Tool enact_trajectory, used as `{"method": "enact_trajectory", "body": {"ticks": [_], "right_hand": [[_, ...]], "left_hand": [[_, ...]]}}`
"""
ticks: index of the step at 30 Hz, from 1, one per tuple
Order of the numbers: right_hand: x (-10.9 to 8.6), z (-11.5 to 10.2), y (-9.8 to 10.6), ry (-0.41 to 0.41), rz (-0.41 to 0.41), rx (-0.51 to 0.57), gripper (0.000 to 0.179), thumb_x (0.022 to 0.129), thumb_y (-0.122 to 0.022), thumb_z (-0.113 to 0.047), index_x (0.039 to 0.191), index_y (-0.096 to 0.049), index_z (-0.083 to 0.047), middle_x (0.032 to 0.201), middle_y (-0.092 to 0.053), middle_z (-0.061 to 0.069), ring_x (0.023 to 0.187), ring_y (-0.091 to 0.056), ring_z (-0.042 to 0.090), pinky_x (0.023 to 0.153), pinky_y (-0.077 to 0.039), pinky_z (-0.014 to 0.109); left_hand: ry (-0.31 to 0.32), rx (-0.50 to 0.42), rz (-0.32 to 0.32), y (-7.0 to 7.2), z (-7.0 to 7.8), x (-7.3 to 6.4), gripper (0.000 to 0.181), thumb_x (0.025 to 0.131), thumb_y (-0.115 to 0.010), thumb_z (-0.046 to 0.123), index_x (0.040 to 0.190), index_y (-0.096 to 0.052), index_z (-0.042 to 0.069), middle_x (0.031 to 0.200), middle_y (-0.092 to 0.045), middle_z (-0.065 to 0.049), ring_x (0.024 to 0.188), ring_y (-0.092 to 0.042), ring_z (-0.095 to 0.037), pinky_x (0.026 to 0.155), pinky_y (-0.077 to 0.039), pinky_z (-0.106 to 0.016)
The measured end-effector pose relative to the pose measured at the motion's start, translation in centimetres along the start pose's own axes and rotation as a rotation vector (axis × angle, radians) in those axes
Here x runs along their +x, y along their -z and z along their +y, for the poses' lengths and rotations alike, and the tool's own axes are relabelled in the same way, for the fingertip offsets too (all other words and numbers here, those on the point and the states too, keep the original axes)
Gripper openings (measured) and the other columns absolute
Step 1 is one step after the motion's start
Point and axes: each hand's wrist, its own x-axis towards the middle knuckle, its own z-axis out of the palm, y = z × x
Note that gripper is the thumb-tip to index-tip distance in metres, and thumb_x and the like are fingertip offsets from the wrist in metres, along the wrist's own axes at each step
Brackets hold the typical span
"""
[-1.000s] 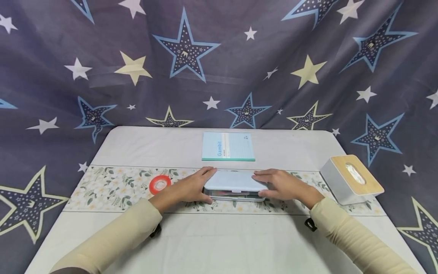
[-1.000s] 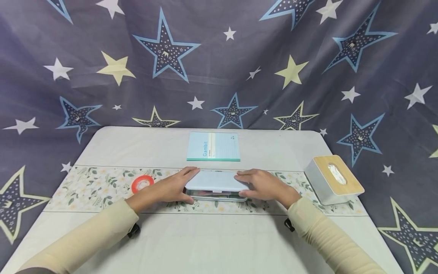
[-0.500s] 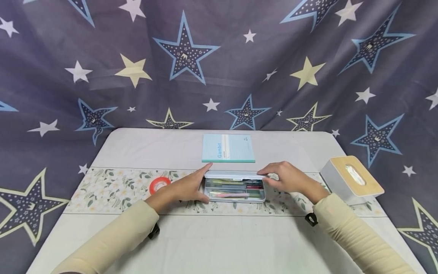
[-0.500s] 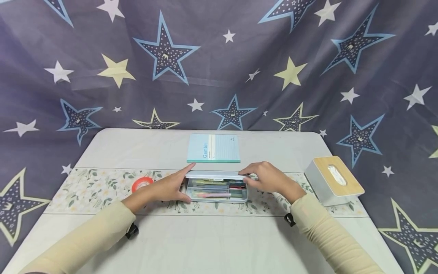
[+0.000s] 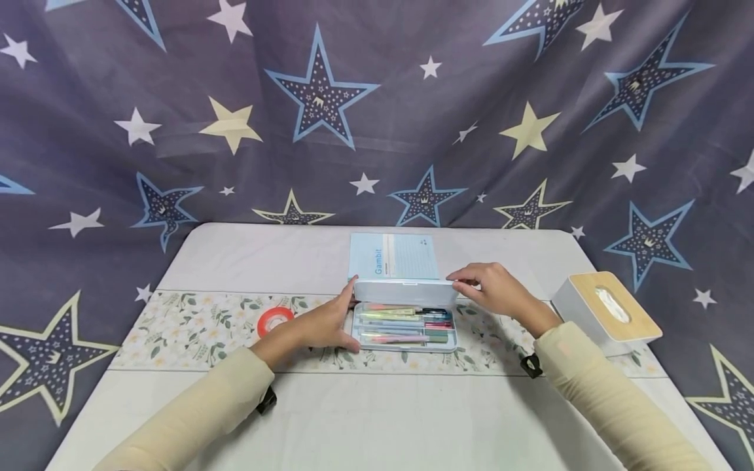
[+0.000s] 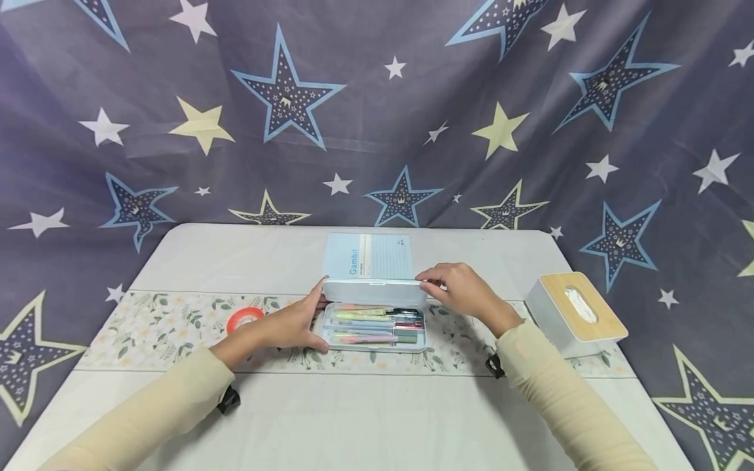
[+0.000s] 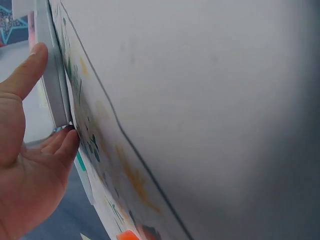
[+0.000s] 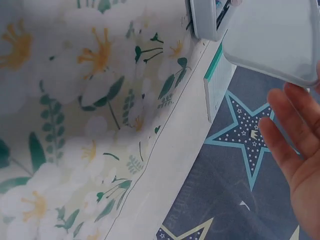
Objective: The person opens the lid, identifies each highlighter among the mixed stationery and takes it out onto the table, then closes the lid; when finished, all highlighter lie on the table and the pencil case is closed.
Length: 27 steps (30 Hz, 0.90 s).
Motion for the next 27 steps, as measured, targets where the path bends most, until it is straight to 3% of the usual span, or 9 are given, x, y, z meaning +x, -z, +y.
{"method": "enact_trajectory", "body": {"ticks": [7,17,27], "right_hand": [[1.1,0.9,-0.6,-0.079,0.024,0.000,0.021,0.100,-0.067,-0.016,0.116,-0.078,-0.011,0.101,-0.079,0.006,0.064,-0.057,0.007,0.062,-0.048,0.028],[2.7,2.1,-1.9,-0.203,0.015,0.021,0.024,0.101,-0.064,-0.014,0.122,-0.076,-0.011,0.101,-0.079,0.009,0.061,-0.050,0.008,0.063,-0.044,0.029],[3.3,2.3,-2.2,-0.200,0.035,0.004,0.023,0.100,-0.065,-0.013,0.120,-0.077,-0.011,0.093,-0.078,0.008,0.057,-0.044,0.009,0.064,-0.043,0.031]], "left_hand": [[0.011,0.002,0.003,0.0,0.6,-0.3,0.144,0.079,-0.088,0.041,0.158,0.027,0.007,0.171,0.002,-0.019,0.157,-0.015,-0.032,0.125,-0.024,-0.048],[-0.017,0.029,0.035,-0.4,0.3,-0.6,0.142,0.078,-0.089,0.039,0.160,0.023,0.008,0.163,-0.036,-0.016,0.152,-0.034,-0.029,0.124,-0.028,-0.048],[-0.002,0.100,0.076,-0.7,0.2,-0.5,0.139,0.077,-0.089,0.042,0.162,0.015,0.005,0.155,-0.047,-0.013,0.148,-0.041,-0.029,0.122,-0.032,-0.047]]}}
